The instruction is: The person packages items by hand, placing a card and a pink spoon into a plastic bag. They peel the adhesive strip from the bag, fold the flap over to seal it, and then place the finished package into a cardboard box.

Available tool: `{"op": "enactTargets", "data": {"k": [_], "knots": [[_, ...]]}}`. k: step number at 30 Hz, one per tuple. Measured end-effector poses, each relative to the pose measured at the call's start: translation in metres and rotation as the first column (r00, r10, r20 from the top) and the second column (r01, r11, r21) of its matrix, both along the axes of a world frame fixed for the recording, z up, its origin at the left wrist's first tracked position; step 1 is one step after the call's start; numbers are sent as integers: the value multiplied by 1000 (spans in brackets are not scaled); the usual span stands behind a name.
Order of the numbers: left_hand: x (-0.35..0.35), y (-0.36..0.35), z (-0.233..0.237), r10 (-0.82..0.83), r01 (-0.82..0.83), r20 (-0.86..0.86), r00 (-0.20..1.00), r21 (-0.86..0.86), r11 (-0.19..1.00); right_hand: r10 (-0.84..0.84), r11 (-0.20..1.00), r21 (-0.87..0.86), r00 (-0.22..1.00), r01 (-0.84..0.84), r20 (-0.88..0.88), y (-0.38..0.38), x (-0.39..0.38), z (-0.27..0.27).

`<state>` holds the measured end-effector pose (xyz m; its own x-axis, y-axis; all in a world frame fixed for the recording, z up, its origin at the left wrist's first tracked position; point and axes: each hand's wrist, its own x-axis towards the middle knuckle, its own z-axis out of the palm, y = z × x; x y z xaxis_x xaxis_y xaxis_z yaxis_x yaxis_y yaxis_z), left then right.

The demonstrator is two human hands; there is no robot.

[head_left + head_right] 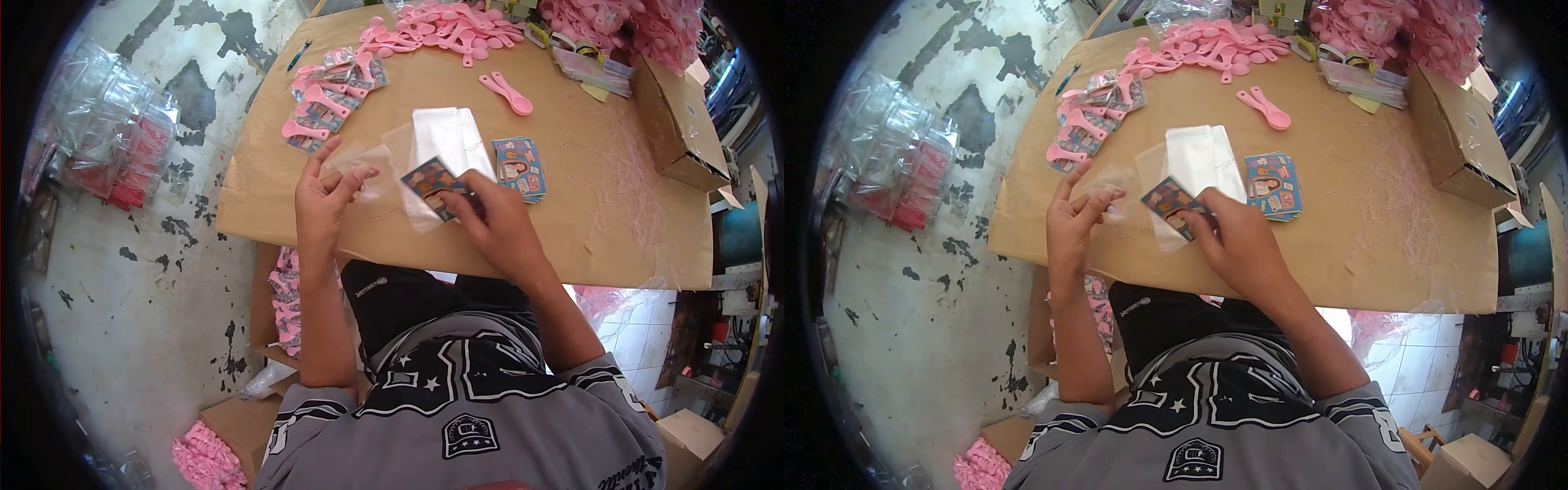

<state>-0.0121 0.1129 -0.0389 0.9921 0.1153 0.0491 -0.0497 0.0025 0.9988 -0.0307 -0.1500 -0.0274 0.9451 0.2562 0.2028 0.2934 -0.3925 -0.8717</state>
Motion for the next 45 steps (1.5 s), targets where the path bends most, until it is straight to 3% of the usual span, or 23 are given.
{"op": "enactTargets", "data": {"k": [4,7,9,12,15,24,30,36,45], "knots": [[-5,-20,-2,86,-63,65,994,-289,955,-129,964,225,989,141,-69,-8,-4,1],[-11,-38,-2,87,-50,87,992,-363,930,1,971,236,985,40,-174,-17,-5,-4],[-15,-45,-3,65,-36,73,995,-339,940,116,944,328,958,-24,-263,-17,-7,-6],[-17,-54,-5,46,-16,86,995,-325,946,163,873,487,917,37,-363,-14,-12,6],[-23,-64,-1,50,-16,81,995,-377,926,92,832,540,927,130,-364,-5,-13,2],[-31,-75,-2,-21,54,87,996,-397,916,211,911,411,894,-33,-396,-10,-11,2],[-33,-84,7,43,10,132,990,-376,927,105,793,595,933,130,-344,-12,-11,-6],[-31,-92,5,-5,47,115,993,-362,931,118,833,549,949,66,-293,-19,-7,-8],[-36,-107,7,-59,92,158,986,-215,972,-7,705,690,974,166,-228,-3,-4,-6]]}}
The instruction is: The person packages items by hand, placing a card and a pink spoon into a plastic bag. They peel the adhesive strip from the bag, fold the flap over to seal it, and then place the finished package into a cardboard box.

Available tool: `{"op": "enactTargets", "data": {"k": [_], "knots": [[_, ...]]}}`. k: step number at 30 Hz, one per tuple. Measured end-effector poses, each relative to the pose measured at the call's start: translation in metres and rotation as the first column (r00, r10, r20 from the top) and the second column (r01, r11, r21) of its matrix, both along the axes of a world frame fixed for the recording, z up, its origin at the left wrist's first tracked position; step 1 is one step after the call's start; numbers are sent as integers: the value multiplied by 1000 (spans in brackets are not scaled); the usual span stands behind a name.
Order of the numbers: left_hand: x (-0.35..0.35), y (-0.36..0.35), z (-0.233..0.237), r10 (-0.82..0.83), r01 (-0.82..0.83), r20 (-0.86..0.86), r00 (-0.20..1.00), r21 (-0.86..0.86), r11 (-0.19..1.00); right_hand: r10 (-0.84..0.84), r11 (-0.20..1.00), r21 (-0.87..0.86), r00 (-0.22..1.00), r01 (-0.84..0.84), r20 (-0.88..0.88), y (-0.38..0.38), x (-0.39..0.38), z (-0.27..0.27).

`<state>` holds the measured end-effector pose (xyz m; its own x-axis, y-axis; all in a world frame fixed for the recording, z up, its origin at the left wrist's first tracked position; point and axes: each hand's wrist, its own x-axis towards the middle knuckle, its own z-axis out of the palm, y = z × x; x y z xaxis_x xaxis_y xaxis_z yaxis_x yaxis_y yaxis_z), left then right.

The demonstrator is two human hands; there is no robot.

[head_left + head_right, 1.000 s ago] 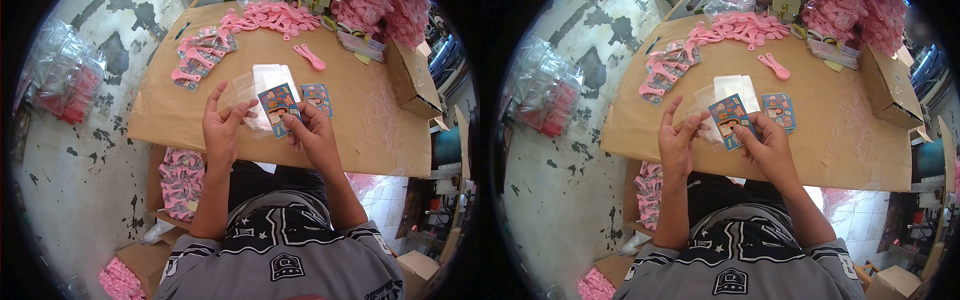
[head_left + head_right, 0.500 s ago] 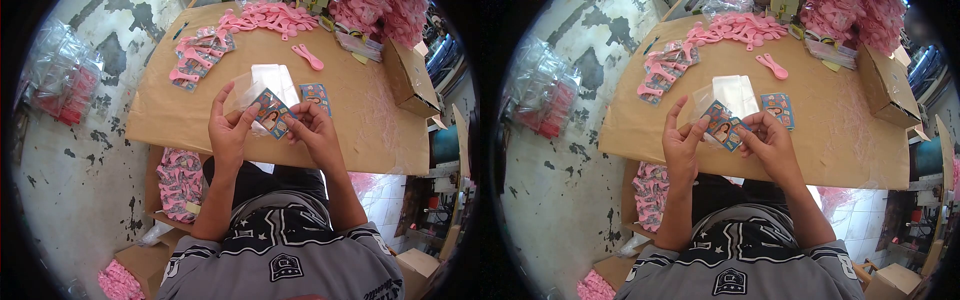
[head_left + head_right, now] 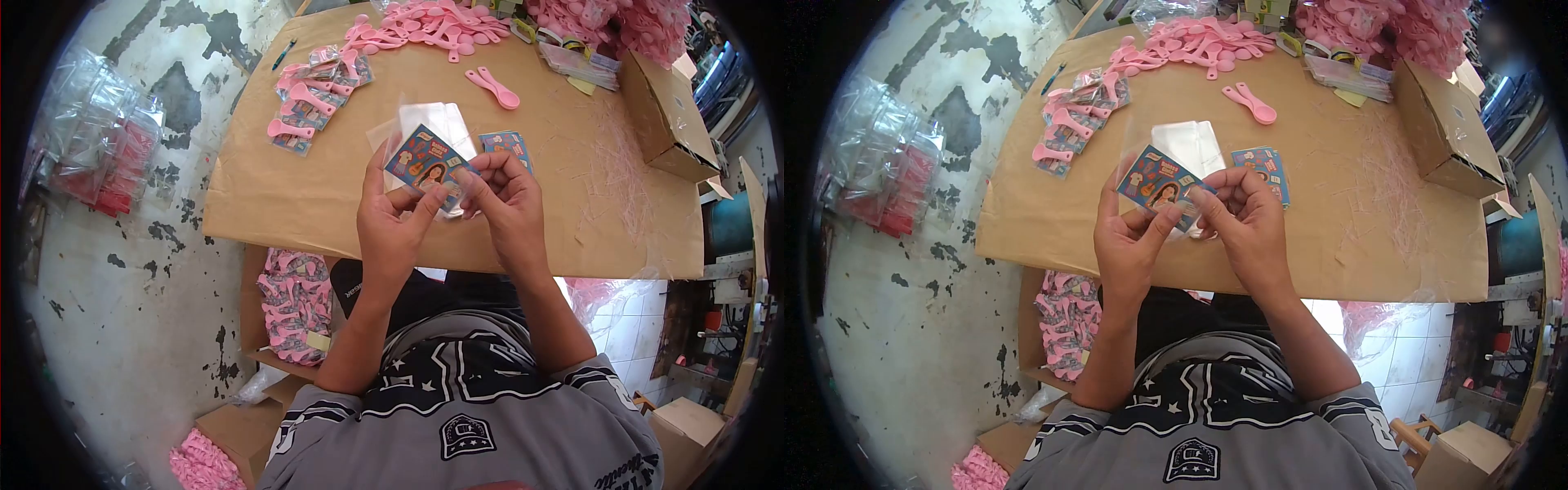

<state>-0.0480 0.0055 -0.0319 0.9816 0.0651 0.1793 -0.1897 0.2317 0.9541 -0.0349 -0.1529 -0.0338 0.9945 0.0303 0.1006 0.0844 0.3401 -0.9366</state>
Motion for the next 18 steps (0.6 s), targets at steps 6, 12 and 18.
{"op": "enactTargets", "data": {"k": [6,12,18], "knots": [[-6,2,10,38,-46,39,998,239,970,42,995,-89,999,-44,-27,3,1,-9],[-6,10,-10,-9,9,-35,999,2,1000,-6,997,-77,1000,8,25,7,-5,-7],[-4,26,-20,-214,176,-109,971,-287,942,12,1000,-15,997,-13,-75,12,-12,9]]}}
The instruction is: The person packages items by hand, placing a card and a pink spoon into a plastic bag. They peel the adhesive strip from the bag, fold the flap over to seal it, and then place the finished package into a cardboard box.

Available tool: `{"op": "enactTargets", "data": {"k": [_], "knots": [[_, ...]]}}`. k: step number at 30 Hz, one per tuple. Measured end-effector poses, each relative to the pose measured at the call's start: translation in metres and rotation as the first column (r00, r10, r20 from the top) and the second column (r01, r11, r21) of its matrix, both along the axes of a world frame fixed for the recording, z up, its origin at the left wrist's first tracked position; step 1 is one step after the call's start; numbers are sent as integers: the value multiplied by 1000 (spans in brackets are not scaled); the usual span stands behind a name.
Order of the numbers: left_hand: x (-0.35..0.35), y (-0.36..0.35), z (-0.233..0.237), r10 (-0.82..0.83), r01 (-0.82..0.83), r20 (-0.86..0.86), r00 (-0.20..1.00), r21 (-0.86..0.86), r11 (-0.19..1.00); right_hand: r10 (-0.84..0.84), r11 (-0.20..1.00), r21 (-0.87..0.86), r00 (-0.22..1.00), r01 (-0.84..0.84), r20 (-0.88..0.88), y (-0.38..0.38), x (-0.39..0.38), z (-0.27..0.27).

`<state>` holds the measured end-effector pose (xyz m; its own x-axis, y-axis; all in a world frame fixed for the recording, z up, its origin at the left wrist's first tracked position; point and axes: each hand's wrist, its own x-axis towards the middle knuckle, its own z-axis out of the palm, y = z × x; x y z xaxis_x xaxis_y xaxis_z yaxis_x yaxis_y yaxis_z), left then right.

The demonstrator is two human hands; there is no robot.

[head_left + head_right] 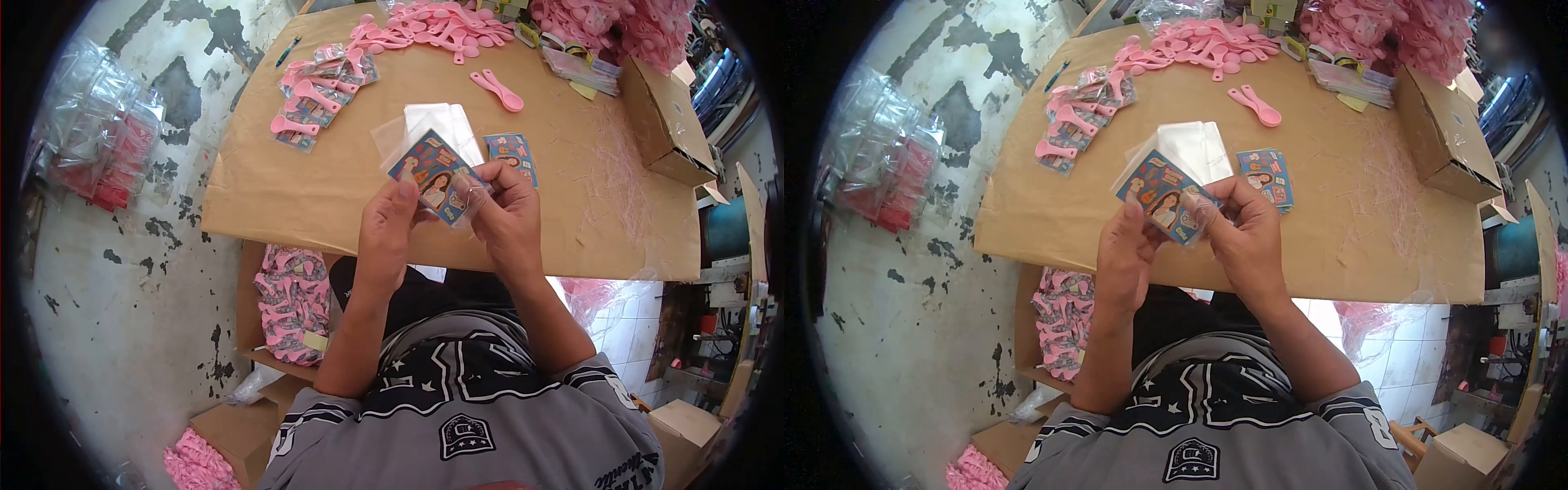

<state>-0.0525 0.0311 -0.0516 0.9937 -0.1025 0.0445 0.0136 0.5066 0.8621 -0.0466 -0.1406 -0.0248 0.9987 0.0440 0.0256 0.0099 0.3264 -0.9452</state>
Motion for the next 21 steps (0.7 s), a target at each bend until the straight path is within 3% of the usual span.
{"op": "enactTargets", "data": {"k": [4,7,10,14,16,21], "knots": [[7,-13,35,70,-37,69,995,-394,918,5,1000,-18,1000,-6,-26,8,-3,-6],[16,-15,29,97,-12,143,985,-502,865,14,1000,-25,999,-15,-31,10,-6,-13],[19,-22,31,130,-39,143,981,-517,855,50,999,-12,999,-50,-15,12,-11,-10],[24,-22,22,45,73,175,983,-612,788,75,997,-19,997,-76,-5,12,-19,-3],[26,-21,21,-41,179,237,971,-599,780,50,999,-13,998,-51,-27,10,-17,-11],[20,-30,22,-105,172,156,982,-524,834,-73,996,57,996,70,48,21,-5,-12]]}}
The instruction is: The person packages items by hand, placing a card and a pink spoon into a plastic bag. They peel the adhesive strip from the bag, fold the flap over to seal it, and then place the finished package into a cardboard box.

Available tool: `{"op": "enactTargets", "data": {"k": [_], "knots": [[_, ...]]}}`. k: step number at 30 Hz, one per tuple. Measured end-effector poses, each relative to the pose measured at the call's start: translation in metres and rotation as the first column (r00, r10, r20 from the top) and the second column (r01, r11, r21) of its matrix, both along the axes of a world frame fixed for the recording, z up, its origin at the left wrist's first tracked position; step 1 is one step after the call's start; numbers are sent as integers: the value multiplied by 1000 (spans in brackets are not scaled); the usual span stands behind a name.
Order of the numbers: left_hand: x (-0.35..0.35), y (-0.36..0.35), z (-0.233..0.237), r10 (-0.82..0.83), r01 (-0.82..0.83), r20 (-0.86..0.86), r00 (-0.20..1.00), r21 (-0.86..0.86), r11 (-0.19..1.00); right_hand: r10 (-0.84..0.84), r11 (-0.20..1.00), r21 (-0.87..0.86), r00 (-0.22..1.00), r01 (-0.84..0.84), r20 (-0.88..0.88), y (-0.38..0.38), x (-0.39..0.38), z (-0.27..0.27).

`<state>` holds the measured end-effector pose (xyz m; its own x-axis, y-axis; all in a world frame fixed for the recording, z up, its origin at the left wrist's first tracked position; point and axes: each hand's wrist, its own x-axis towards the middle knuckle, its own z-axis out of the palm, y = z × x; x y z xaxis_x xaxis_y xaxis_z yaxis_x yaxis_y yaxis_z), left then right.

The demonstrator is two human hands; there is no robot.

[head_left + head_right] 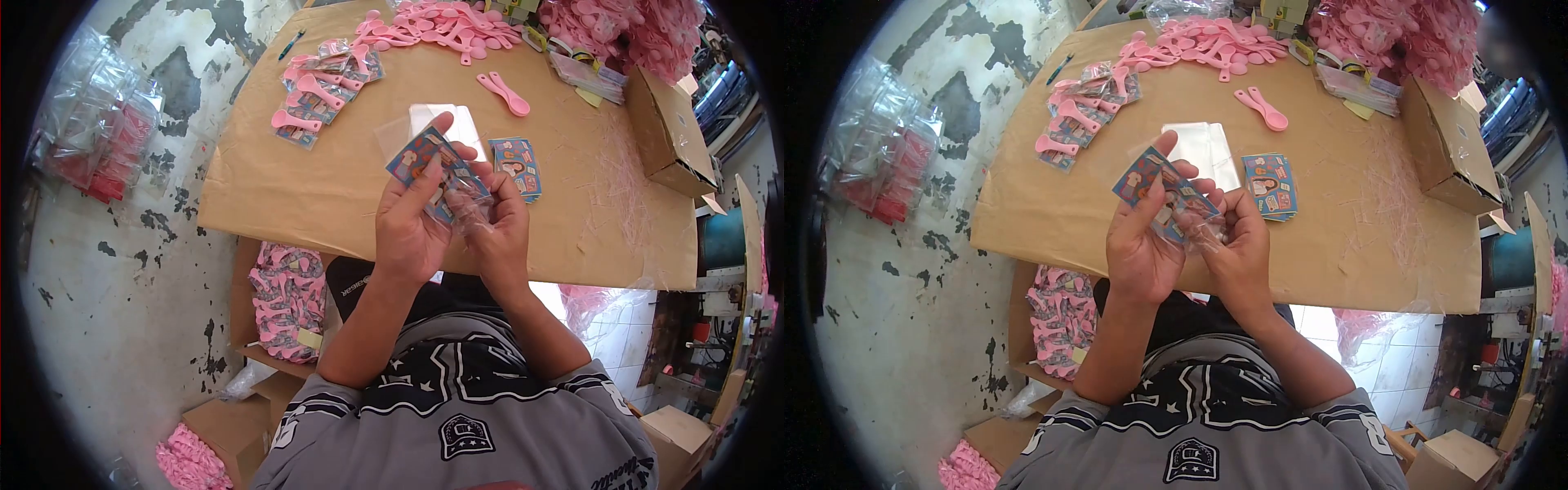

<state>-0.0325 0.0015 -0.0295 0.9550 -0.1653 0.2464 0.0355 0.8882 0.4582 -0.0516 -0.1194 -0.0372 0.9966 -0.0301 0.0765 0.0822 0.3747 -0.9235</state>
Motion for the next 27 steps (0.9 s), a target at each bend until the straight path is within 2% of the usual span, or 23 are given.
{"op": "enactTargets", "data": {"k": [3,5,7,9,12,13,16,18,20,21,22,24,25,27], "knots": [[0,0,2,-1,1,-21,1000,22,1000,-8,1000,-12,1000,8,27,1,5,-4],[-2,-1,5,20,-18,-50,999,38,999,-44,998,-40,992,49,117,0,4,-11],[-1,0,3,61,-57,-48,997,79,995,-83,976,-178,973,122,214,-2,0,-9],[0,1,0,114,-107,-82,990,80,991,-103,881,-408,940,238,324,-7,-5,4],[4,2,-10,198,-198,-195,961,18,980,79,716,-602,815,354,574,-26,-7,6],[8,7,-15,223,-231,-230,947,-9,973,141,694,-637,805,335,577,-31,-8,10],[16,28,-21,288,-317,-306,907,-49,947,150,616,-689,801,382,579,-56,5,21],[16,42,-26,290,-334,-310,905,-99,937,83,488,-790,881,372,466,-74,33,45],[13,41,-25,293,-333,-316,902,-80,939,182,378,-833,850,404,495,-89,87,57],[9,39,-24,285,-321,-309,908,-73,944,198,323,-870,872,373,448,-97,116,55],[5,36,-23,278,-311,-299,913,-66,948,212,268,-901,891,341,401,-103,146,46],[-2,34,-28,237,-263,-274,932,-61,963,204,54,-908,886,414,416,-110,198,23],[-7,33,-29,219,-241,-260,940,-54,969,195,-20,-934,918,357,347,-111,218,9],[-17,31,-18,263,-254,-325,908,71,965,160,-153,-958,963,242,217,-104,250,-5]]}}
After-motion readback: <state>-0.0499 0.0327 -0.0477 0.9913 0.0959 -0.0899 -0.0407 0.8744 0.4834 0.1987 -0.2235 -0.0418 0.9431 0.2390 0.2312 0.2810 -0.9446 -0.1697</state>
